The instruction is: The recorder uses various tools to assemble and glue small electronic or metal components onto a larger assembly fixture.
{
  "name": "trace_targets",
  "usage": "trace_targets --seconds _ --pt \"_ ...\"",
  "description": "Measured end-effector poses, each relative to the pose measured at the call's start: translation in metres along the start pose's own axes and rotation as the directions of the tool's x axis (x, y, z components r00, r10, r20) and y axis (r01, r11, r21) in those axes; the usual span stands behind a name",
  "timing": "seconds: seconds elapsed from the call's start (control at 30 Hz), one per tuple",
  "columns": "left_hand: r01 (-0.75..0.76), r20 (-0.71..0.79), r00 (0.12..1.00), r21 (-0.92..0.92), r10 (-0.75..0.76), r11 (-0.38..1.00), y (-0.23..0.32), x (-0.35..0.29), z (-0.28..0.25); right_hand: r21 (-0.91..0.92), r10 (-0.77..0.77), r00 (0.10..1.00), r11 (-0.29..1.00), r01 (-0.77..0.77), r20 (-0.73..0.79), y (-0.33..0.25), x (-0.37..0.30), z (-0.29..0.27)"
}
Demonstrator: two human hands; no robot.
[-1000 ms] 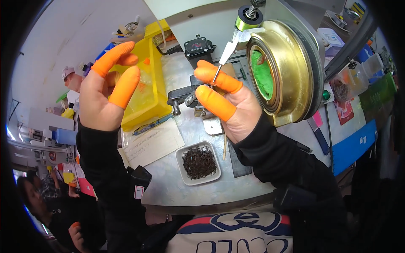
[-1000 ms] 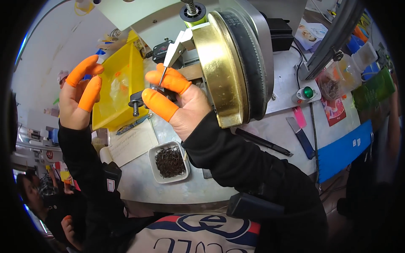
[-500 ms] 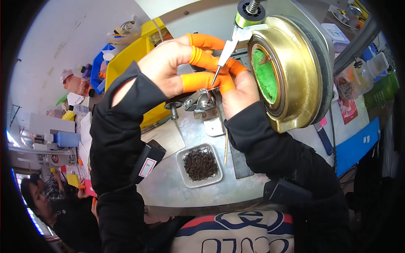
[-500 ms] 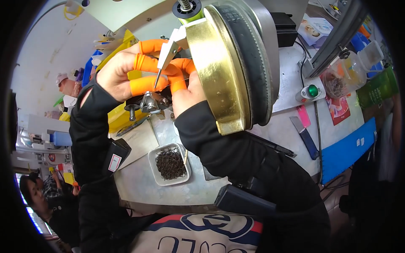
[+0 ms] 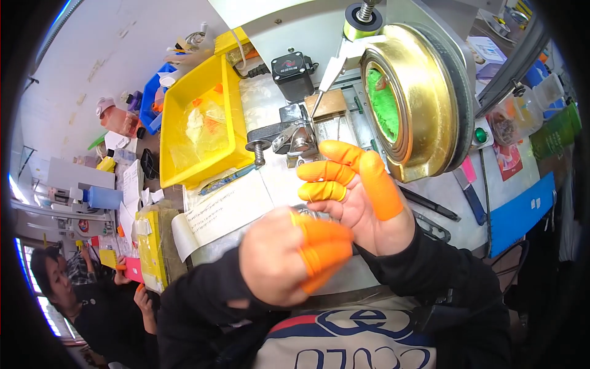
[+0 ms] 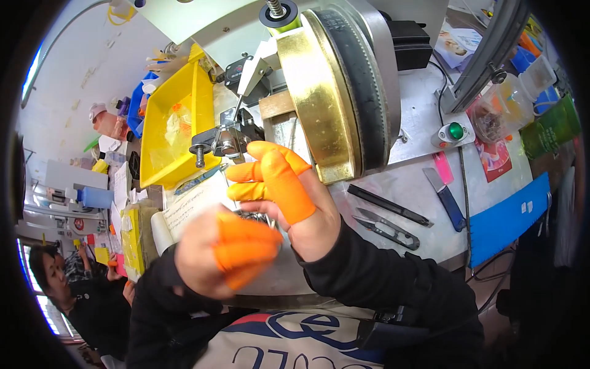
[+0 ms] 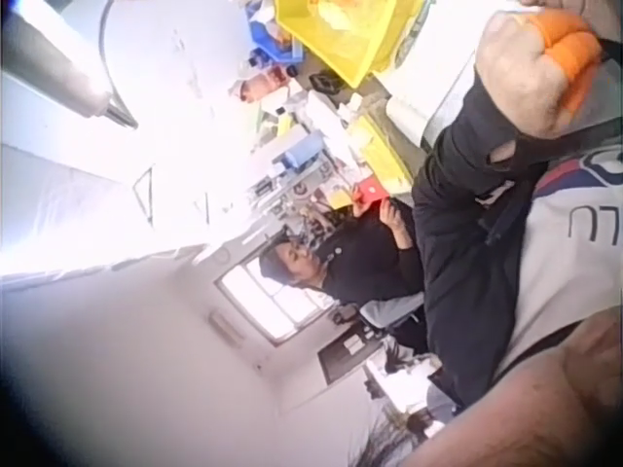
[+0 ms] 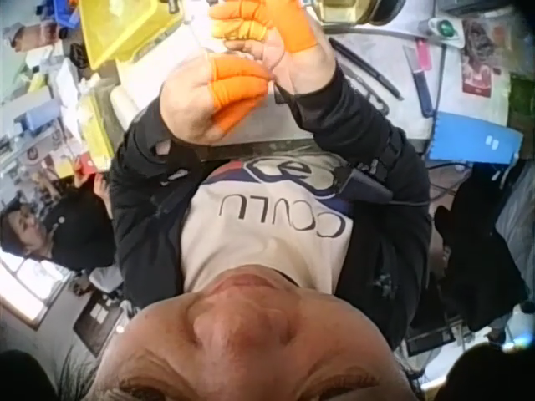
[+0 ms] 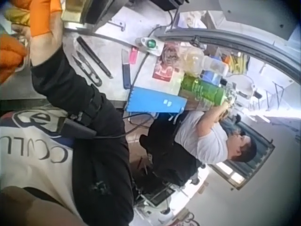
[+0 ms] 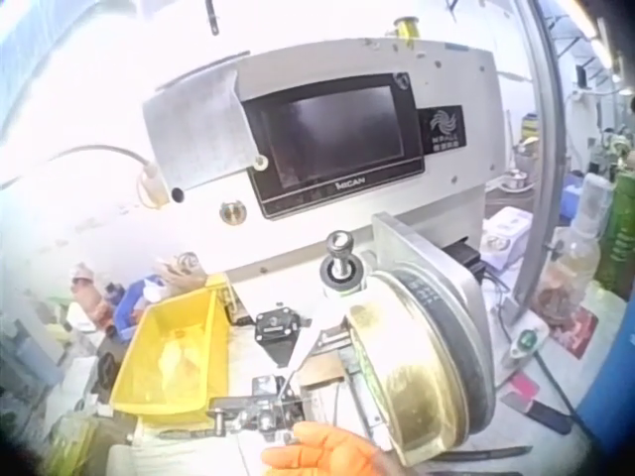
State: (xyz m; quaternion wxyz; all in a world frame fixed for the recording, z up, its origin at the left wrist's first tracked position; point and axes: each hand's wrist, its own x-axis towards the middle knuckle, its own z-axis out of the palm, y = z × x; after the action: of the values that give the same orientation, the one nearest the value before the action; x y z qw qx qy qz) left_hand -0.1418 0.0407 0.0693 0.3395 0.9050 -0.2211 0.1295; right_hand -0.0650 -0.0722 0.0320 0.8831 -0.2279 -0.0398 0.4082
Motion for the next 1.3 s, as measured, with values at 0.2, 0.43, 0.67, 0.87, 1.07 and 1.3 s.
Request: trace_targets --seconds 0.2,0.43,0.67,0.87,1.07,1.3 --pt "0.096 -0.058 0.993 -0.043 -0.099 0.994 0.003 -0.010 -0.015 -0.243 -0.137 0.987 0.963 0.113 -0.084 0.005 0.020 0.004" --pt "0.124 -0.325 0.928 -0.195 -0.183 0.973 -0.049 0.039 -0.093 -0.284 -0.251 0.953 0.938 0.197 -0.170 0.007 0.055 0.008" --pt "0.058 0.272 0.961 -0.048 -0.042 0.997 -0.092 0.083 -0.065 -0.338 -0.464 0.881 0.847 0.411 -0.091 0.009 0.095 -0.003" --pt "-0.058 -0.142 0.983 0.349 0.114 0.935 -0.077 0.067 -0.061 -0.652 -0.480 0.877 0.670 0.354 -0.018 0.020 0.073 -0.018" --pt "-0.044 -0.074 0.995 0.286 0.068 0.957 -0.005 0.042 -0.037 -0.840 -0.327 0.859 0.252 0.480 0.393 0.003 -0.004 -0.033" --pt "-0.073 0.011 0.997 0.228 0.072 0.971 0.010 -0.010 0.023 -0.705 -0.027 0.777 -0.440 0.556 0.629 -0.015 -0.012 -0.036"
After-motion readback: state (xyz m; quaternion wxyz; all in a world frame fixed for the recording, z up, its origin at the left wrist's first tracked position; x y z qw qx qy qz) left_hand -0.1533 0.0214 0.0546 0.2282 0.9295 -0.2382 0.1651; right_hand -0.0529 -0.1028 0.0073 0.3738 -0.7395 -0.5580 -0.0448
